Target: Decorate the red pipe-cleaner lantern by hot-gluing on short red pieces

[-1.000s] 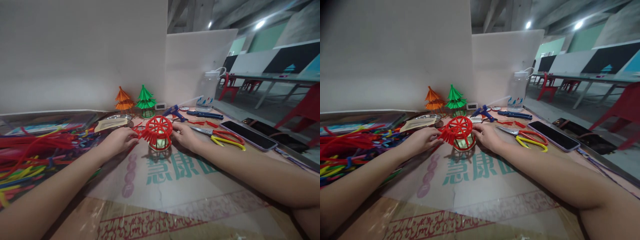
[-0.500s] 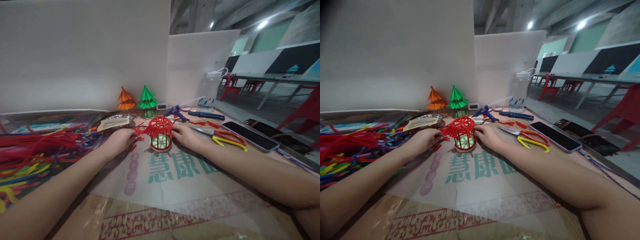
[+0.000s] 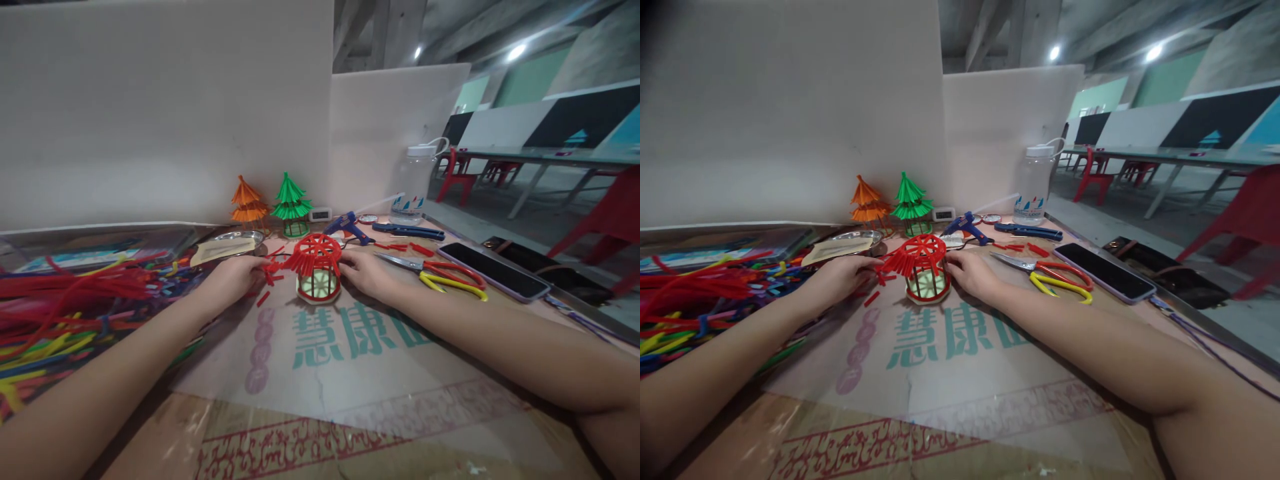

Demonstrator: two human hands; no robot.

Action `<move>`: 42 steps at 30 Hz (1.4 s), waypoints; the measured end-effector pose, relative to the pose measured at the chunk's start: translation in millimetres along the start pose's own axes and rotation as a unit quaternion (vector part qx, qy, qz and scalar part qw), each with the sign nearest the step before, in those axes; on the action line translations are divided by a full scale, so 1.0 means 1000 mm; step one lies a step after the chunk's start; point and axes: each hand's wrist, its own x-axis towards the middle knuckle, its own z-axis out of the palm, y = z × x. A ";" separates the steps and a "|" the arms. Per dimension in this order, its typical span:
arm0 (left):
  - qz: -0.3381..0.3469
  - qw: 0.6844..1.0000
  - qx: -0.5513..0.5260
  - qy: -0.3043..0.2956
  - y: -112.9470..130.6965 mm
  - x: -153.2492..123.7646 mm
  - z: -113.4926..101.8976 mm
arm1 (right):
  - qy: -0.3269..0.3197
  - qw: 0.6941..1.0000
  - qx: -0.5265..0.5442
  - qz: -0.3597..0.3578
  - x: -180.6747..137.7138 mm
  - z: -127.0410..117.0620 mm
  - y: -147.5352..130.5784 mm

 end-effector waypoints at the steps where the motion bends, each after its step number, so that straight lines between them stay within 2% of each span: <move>1: -0.007 1.000 -0.002 -0.003 0.001 -0.001 -0.003 | 0.000 1.000 0.000 -0.001 0.000 0.000 0.001; 5: -0.018 1.000 -0.010 -0.001 0.005 -0.003 -0.008 | 0.000 1.000 -0.002 -0.004 0.001 0.001 0.002; 16: 0.009 0.999 -0.029 0.027 0.003 -0.001 -0.006 | 0.017 0.999 -0.017 0.025 0.001 0.002 0.000; 24: 0.012 1.000 -0.005 -0.010 -0.002 0.000 0.001 | 0.012 0.999 -0.032 0.027 -0.002 0.000 -0.006; 29: 0.010 1.000 0.006 -0.007 -0.006 -0.001 0.002 | 0.007 0.999 -0.028 0.024 -0.001 0.004 -0.002; 35: 0.020 0.998 0.047 -0.021 0.006 -0.005 -0.004 | 0.010 1.000 -0.021 0.014 -0.002 0.006 0.002; 42: 0.023 0.998 0.020 -0.063 0.013 -0.009 -0.003 | 0.007 0.999 -0.029 0.010 -0.001 0.005 0.001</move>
